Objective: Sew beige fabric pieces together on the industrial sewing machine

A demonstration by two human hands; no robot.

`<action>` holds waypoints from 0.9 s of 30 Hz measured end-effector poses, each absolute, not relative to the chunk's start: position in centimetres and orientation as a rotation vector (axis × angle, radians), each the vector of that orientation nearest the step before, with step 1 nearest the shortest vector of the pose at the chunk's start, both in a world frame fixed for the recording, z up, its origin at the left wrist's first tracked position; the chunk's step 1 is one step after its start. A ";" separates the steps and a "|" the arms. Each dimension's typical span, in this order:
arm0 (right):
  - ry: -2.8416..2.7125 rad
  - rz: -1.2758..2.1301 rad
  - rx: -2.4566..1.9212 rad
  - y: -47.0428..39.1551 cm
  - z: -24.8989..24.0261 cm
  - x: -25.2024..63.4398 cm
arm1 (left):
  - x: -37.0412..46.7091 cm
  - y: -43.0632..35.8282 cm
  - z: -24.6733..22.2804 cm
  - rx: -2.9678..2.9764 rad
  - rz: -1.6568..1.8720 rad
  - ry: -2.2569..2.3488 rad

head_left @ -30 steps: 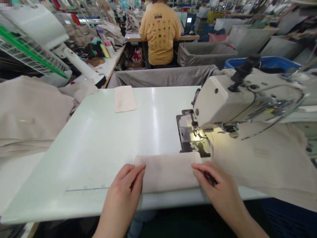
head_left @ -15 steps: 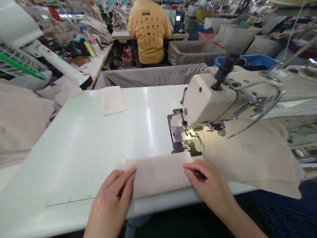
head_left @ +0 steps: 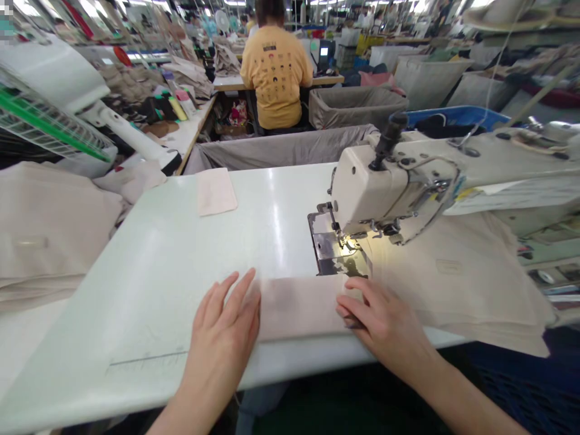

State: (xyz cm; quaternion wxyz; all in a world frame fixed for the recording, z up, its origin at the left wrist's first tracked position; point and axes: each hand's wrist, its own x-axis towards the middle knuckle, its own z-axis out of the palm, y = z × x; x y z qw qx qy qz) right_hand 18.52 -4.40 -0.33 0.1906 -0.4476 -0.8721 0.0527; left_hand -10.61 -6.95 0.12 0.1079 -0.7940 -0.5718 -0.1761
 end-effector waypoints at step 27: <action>-2.268 0.078 -1.583 -3.1 -0.8 17.4 | 0.0 10.0 0.6 -2.876 -0.222 -1.409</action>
